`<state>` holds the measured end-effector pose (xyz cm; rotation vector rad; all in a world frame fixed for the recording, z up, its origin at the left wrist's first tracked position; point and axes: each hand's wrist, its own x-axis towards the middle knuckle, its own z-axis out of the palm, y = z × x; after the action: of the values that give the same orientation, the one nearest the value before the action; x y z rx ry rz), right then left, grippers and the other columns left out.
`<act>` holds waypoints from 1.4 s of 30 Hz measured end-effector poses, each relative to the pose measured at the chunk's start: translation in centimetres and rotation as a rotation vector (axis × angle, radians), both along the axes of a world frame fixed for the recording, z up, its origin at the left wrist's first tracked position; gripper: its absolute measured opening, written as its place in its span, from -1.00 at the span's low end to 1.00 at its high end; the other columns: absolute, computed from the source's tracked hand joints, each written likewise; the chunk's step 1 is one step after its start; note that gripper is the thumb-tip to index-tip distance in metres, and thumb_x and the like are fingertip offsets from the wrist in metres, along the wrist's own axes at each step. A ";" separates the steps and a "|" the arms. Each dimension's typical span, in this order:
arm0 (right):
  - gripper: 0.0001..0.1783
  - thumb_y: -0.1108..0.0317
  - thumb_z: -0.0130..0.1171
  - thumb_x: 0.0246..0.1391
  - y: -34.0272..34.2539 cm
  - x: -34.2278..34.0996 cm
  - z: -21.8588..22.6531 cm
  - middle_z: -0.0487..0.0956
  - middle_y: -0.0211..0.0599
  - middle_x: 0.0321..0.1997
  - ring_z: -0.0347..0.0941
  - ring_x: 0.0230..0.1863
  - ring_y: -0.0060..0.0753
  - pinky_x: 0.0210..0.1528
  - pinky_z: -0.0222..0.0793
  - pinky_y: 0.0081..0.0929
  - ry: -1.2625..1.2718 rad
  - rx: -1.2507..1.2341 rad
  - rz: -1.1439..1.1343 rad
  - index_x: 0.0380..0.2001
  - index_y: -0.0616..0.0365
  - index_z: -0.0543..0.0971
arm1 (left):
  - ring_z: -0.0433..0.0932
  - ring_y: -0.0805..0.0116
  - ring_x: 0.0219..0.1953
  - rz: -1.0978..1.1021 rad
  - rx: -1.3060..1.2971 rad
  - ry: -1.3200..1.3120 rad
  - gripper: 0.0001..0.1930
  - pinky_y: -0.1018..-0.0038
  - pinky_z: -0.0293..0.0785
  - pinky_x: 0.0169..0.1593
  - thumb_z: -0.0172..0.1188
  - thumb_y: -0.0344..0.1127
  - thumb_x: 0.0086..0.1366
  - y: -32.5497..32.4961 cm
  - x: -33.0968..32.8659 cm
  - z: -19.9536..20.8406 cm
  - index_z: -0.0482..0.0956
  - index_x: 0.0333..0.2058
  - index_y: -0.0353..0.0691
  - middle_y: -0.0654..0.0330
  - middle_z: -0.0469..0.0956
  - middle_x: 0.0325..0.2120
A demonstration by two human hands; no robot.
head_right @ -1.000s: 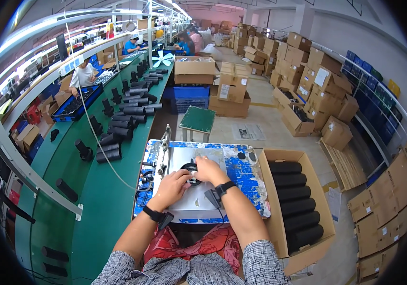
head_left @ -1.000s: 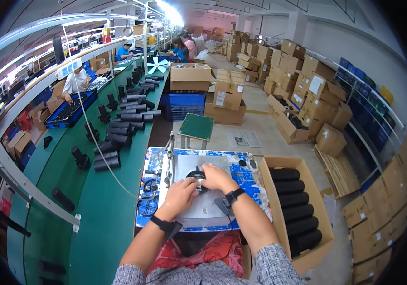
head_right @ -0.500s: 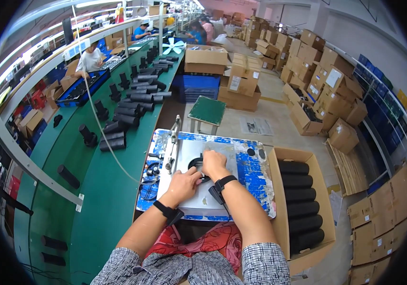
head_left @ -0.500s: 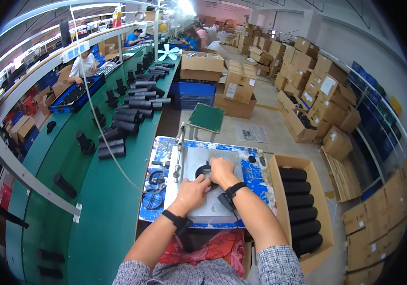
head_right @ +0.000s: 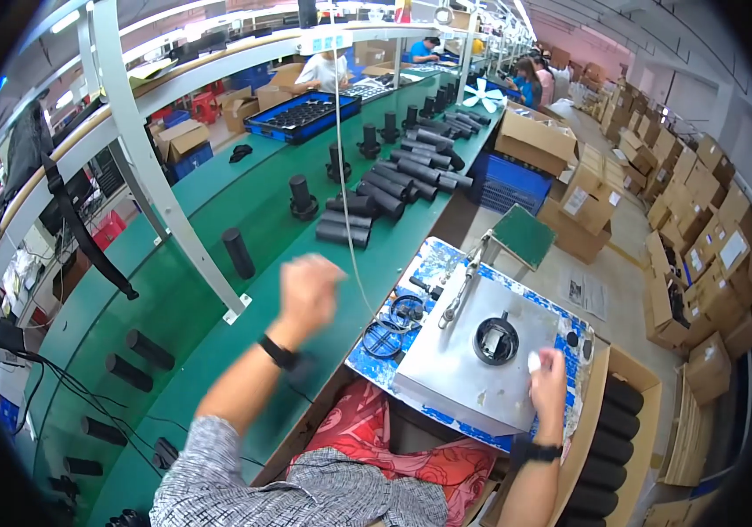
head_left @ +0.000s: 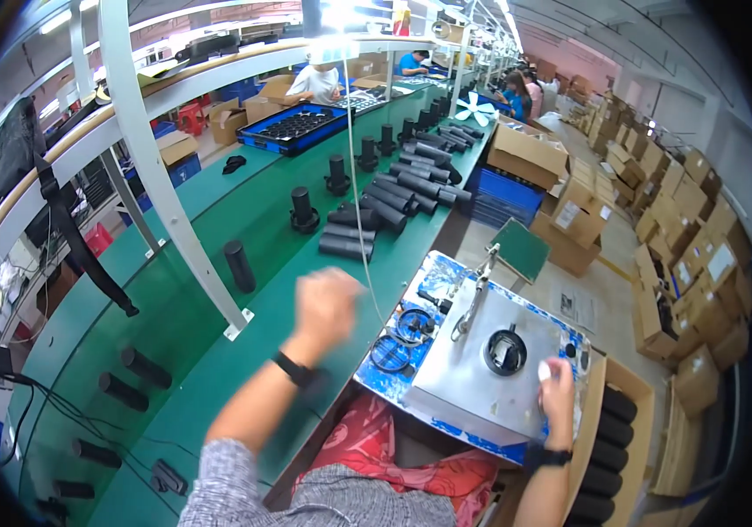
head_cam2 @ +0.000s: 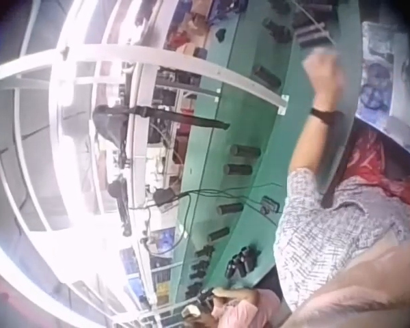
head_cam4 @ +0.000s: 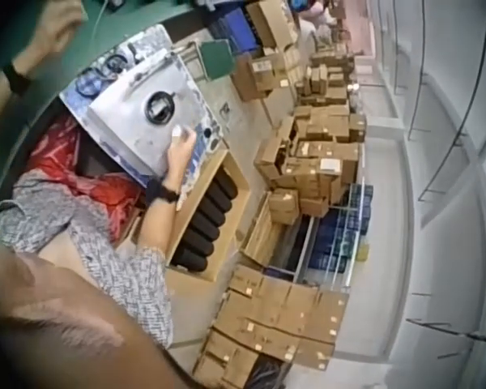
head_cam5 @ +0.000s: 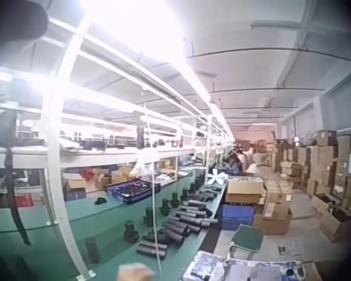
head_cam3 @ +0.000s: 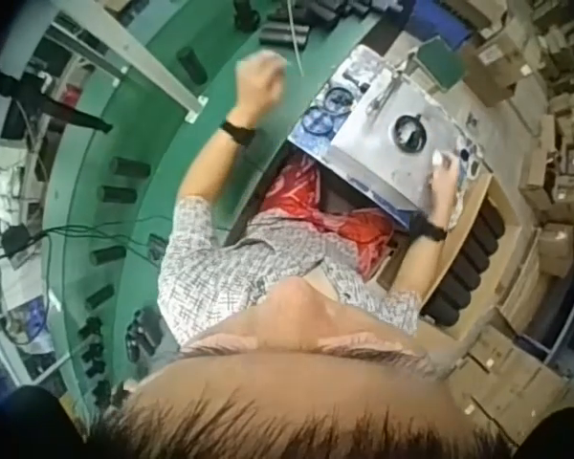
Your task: The person picks up a plastic base and a tube from a box, fits them together, and uses a machine to press the assembly. They then place the completed unit back into the box and repeat the process.
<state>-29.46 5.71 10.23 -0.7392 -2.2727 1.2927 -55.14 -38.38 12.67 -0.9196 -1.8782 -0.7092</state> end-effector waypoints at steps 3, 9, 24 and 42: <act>-0.72 0.57 0.23 0.21 -4.8 3.0 -0.8 0.50 -0.46 -0.32 0.33 -0.55 -0.67 -0.54 0.25 -0.60 0.089 -0.282 0.057 -0.04 0.13 0.50 | 0.29 -0.15 0.38 0.652 -0.292 -0.257 -0.42 -0.07 0.25 0.36 0.24 -0.51 0.13 -11.9 -9.3 -1.3 0.54 0.18 -0.06 0.00 0.37 0.27; -0.85 0.52 0.40 0.08 -6.2 4.3 -4.2 0.45 -0.56 -0.51 0.27 -0.56 -0.71 -0.52 0.18 -0.61 0.116 0.014 0.060 -0.29 0.15 0.62 | 0.04 -0.27 0.53 0.904 -0.443 -0.577 -0.39 -0.23 0.07 0.49 0.24 -0.53 0.21 -17.9 -17.8 -5.0 0.51 0.26 0.00 -0.01 0.15 0.47; -0.59 0.53 0.38 0.07 -9.5 2.0 1.4 0.62 -0.47 -0.21 0.42 -0.37 -0.70 -0.30 0.40 -0.62 0.193 -0.070 0.236 0.02 0.15 0.60 | 0.57 -0.03 -0.04 0.163 -0.342 -0.302 -0.56 0.17 0.57 0.04 0.42 -0.21 0.25 -3.0 0.7 11.7 0.62 0.05 -0.27 0.01 0.58 -0.09; -0.37 0.30 0.46 0.13 -2.8 -5.9 2.6 0.68 -0.14 -0.08 0.68 -0.08 -0.17 0.01 0.59 -0.28 0.515 -0.025 0.129 0.16 0.24 0.39 | 0.57 0.14 -0.39 -0.599 -0.003 -0.875 -0.81 0.27 0.48 -0.22 0.22 -0.40 0.38 13.3 14.7 -3.4 0.70 -0.09 -0.26 0.10 0.59 -0.46</act>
<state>-35.36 2.96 12.84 -0.2267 -1.9072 1.3802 -40.43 -25.11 9.31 -1.3243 -2.3332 -1.6776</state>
